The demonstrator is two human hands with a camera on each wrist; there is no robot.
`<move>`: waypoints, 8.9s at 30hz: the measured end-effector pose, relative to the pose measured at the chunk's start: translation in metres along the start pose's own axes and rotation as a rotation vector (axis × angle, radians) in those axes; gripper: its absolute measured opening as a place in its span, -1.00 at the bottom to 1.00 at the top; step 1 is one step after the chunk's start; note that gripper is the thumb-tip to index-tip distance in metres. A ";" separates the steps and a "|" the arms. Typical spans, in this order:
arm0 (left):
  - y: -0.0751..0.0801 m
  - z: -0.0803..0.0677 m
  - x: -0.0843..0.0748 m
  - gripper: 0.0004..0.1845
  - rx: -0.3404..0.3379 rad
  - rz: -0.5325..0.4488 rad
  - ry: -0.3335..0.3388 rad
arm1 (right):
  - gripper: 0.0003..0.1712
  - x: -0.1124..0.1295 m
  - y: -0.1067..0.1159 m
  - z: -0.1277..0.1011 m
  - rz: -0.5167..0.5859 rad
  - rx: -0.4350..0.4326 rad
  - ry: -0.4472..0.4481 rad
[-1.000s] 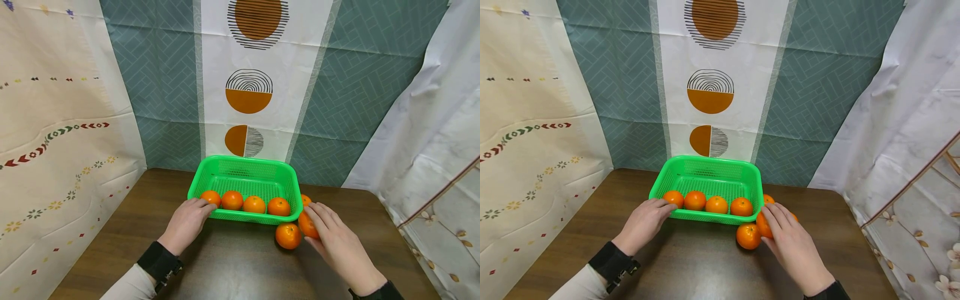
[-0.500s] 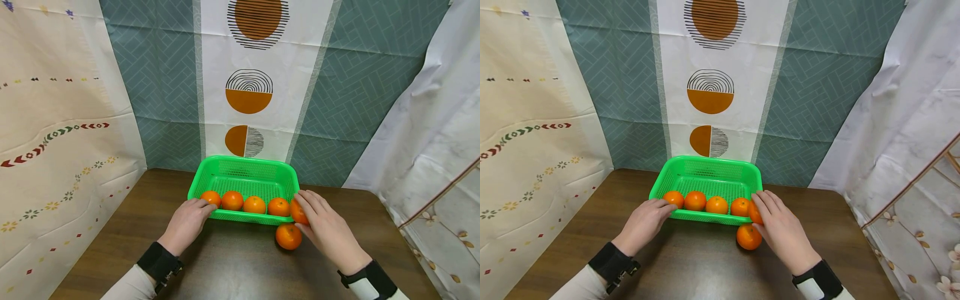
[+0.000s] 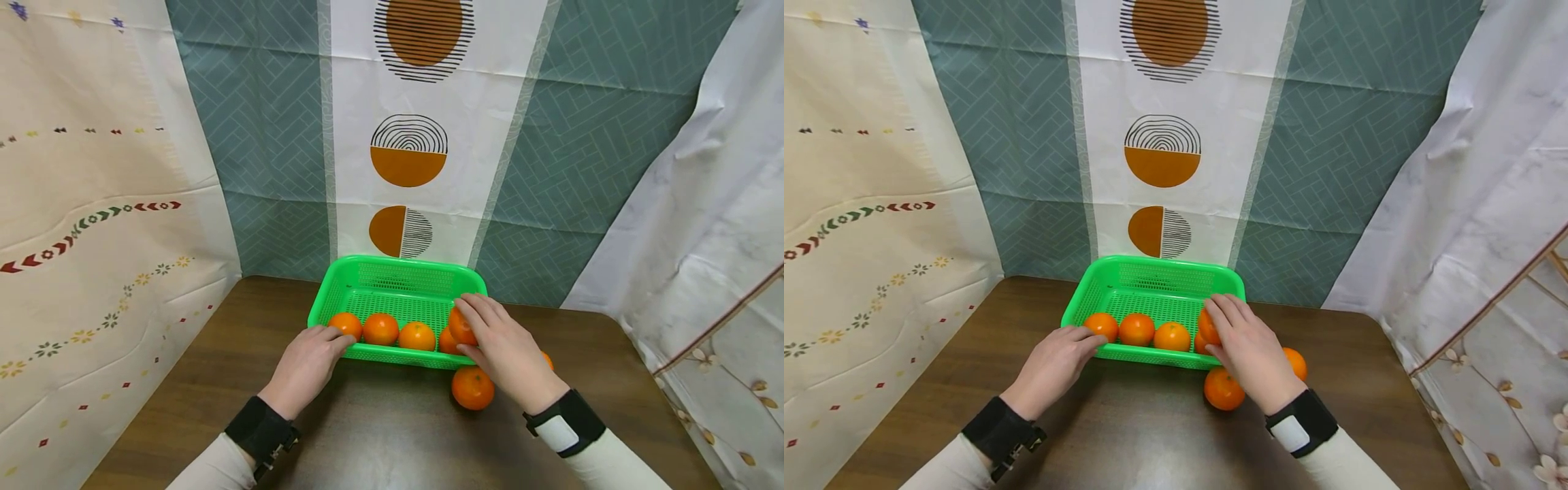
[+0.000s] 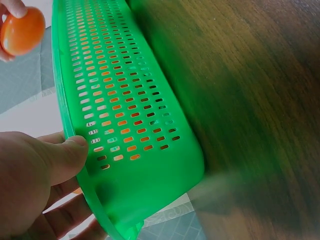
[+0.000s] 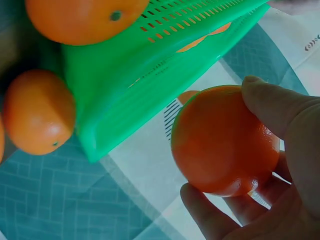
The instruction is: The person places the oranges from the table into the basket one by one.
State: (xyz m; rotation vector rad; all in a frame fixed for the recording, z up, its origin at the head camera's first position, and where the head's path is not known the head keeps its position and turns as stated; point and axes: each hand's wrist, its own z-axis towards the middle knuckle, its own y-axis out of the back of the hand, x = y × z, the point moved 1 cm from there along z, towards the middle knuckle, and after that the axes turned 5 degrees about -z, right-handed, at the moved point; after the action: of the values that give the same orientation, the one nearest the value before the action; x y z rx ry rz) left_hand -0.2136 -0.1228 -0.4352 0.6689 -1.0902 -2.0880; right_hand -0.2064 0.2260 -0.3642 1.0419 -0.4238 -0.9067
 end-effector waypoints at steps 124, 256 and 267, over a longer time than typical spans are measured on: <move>0.004 0.000 0.001 -0.67 0.053 0.061 0.012 | -0.22 0.083 -0.150 0.203 0.149 0.461 0.004; 0.005 0.002 -0.001 -0.71 0.051 0.055 0.013 | -0.27 0.078 -0.083 0.176 -0.051 0.349 0.131; 0.005 0.001 -0.001 -0.66 0.075 0.072 0.016 | -0.25 0.079 -0.080 0.162 -0.045 0.272 0.193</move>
State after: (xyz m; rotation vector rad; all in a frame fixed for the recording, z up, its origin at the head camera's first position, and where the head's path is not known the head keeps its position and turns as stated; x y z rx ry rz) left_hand -0.2122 -0.1229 -0.4304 0.6708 -1.1711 -1.9860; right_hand -0.3062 0.0563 -0.3663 1.3805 -0.3691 -0.7925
